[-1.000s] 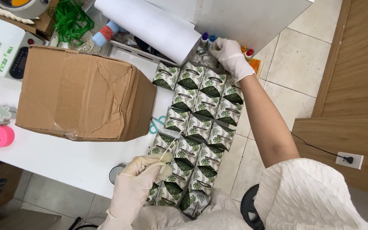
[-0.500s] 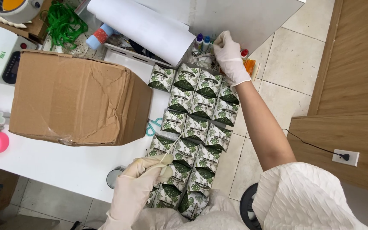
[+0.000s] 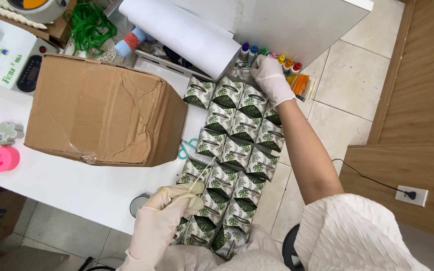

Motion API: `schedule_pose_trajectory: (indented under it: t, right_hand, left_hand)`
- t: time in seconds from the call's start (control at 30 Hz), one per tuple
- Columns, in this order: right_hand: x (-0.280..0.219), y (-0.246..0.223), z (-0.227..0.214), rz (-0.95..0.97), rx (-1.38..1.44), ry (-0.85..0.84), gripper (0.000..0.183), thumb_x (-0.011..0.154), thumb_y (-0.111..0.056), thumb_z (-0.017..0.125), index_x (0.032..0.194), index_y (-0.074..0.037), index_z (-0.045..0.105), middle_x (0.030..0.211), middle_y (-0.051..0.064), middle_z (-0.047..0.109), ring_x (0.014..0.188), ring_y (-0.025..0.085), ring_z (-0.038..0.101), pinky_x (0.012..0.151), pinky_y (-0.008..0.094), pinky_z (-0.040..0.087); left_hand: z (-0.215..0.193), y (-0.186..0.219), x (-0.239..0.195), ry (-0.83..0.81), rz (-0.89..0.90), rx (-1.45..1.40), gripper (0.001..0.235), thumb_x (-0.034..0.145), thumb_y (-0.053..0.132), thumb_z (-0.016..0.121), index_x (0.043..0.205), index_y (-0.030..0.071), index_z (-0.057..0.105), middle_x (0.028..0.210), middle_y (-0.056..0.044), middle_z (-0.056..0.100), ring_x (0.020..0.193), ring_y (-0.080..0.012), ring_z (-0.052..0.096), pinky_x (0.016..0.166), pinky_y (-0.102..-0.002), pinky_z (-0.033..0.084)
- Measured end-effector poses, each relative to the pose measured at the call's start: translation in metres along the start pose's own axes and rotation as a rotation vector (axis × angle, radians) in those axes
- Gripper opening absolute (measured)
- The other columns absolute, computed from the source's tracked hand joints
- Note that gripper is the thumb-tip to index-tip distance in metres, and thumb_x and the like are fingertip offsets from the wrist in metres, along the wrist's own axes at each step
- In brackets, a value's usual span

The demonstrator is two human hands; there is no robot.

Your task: The person removes shaped wax candles from silicone molds by hand, presses wax pieces into a star-shaped mold, and places finished candles on a shelf. They then trim the wicks of candles with a small tool and work through a row of packaged candles, trimming each wick.

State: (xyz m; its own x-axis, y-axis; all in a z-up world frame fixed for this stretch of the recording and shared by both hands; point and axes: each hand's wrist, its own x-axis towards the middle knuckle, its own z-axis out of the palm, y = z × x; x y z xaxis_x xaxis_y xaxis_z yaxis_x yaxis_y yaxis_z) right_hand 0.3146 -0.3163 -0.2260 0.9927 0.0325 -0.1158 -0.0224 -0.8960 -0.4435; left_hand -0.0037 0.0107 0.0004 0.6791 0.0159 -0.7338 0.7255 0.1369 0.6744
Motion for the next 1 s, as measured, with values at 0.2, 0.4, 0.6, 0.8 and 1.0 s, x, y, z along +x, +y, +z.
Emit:
schedule_pose_trajectory:
  t: [0.2, 0.4, 0.6, 0.8, 1.0]
  right_hand:
    - [-0.005, 0.006, -0.016, -0.080, 0.023, -0.111, 0.021, 0.083, -0.019, 0.076, 0.102, -0.008, 0.074, 0.098, 0.019, 0.073, 0.091, 0.037, 0.071, 0.084, 0.045, 0.056]
    - [0.003, 0.005, 0.008, -0.140, -0.351, -0.086, 0.019, 0.085, -0.021, 0.073, 0.101, -0.012, 0.077, 0.100, 0.021, 0.071, 0.094, 0.040, 0.069, 0.081, 0.049, 0.056]
    - [-0.005, -0.006, 0.002, -0.162, -0.321, -0.036, 0.019, 0.088, -0.026, 0.071, 0.100, -0.012, 0.076, 0.103, 0.019, 0.071, 0.098, 0.038, 0.069, 0.082, 0.049, 0.055]
    - [-0.012, -0.007, 0.000, -0.060, -0.012, -0.014, 0.018, 0.087, -0.027, 0.070, 0.097, -0.014, 0.077, 0.101, 0.015, 0.074, 0.096, 0.036, 0.067, 0.082, 0.046, 0.053]
    - [0.011, 0.033, 0.016, 0.071, 0.527, -0.162, 0.020, 0.092, -0.019, 0.074, 0.105, -0.004, 0.078, 0.093, 0.011, 0.078, 0.083, 0.017, 0.070, 0.076, 0.031, 0.054]
  left_hand:
    - [0.006, -0.002, -0.005, -0.008, -0.017, 0.011, 0.024, 0.092, 0.005, 0.065, 0.110, -0.007, 0.075, 0.090, -0.015, 0.081, 0.080, -0.0162, 0.074, 0.078, -0.028, 0.059]
    - [0.008, -0.003, -0.009, -0.037, 0.004, 0.015, 0.025, 0.091, 0.004, 0.064, 0.110, -0.007, 0.075, 0.094, -0.014, 0.081, 0.081, -0.0147, 0.074, 0.078, -0.028, 0.058]
    - [-0.008, -0.016, -0.005, -0.008, 0.041, -0.047, 0.022, 0.092, 0.003, 0.063, 0.106, -0.012, 0.071, 0.098, -0.017, 0.082, 0.082, -0.0155, 0.072, 0.080, -0.029, 0.059]
    - [-0.001, -0.009, -0.007, -0.008, 0.022, -0.067, 0.023, 0.092, 0.003, 0.063, 0.108, -0.011, 0.072, 0.098, -0.017, 0.080, 0.082, -0.0159, 0.072, 0.080, -0.029, 0.058]
    - [0.004, -0.005, -0.010, -0.026, 0.009, -0.010, 0.025, 0.092, 0.004, 0.063, 0.111, -0.008, 0.074, 0.095, -0.016, 0.081, 0.082, -0.0160, 0.075, 0.080, -0.028, 0.059]
